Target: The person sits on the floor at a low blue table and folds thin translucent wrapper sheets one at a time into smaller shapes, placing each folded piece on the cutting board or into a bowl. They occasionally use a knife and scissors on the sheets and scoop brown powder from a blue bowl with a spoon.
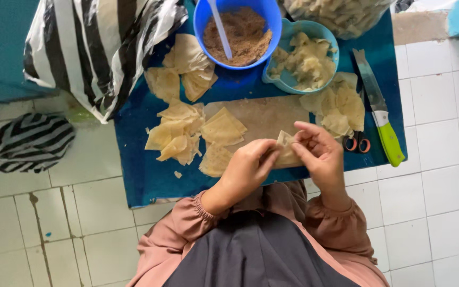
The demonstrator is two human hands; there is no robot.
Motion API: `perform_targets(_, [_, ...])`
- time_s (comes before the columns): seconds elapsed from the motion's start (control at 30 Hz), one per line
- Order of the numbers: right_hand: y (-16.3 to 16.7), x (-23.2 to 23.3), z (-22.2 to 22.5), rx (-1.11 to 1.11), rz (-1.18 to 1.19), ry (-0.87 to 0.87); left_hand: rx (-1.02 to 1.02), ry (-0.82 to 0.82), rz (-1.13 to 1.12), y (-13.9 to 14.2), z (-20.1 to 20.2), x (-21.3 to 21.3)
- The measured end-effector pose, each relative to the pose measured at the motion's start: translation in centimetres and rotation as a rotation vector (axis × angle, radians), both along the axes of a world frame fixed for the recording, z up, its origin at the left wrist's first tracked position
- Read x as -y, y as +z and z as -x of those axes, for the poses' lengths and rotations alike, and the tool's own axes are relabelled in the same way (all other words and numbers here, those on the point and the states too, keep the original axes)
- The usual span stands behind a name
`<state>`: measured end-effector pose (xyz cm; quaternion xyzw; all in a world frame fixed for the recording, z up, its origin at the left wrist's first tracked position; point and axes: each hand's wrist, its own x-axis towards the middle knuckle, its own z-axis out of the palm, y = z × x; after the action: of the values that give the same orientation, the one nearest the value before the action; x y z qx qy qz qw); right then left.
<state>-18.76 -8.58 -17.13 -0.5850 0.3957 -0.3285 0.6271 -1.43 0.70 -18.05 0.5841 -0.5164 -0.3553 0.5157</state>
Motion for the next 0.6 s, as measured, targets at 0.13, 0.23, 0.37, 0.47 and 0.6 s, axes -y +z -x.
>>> perform_targets(0.13, [0.2,-1.5,-0.1,-0.222,0.374,-0.063,0.219,0.017,0.015,0.7,-0.6,0.0])
perform_targets(0.23, [0.5,-0.8,0.3,-0.326,0.637,-0.197,0.258,-0.019,-0.031,1.0,-0.6,-0.1])
perform_targets(0.37, [0.1,2.3,0.8,-0.418,0.802,-0.230,0.325,-0.012,-0.021,1.1,-0.1,0.1])
perform_targets(0.47, [-0.5,5.4,2.8,-0.642,1.001,-0.293,0.335,0.019,-0.015,0.9,0.3,0.3])
perform_targets(0.6, [-1.5,9.0,6.4,-0.848,1.004,-0.228,0.346,0.070,0.000,0.6,1.4,0.3])
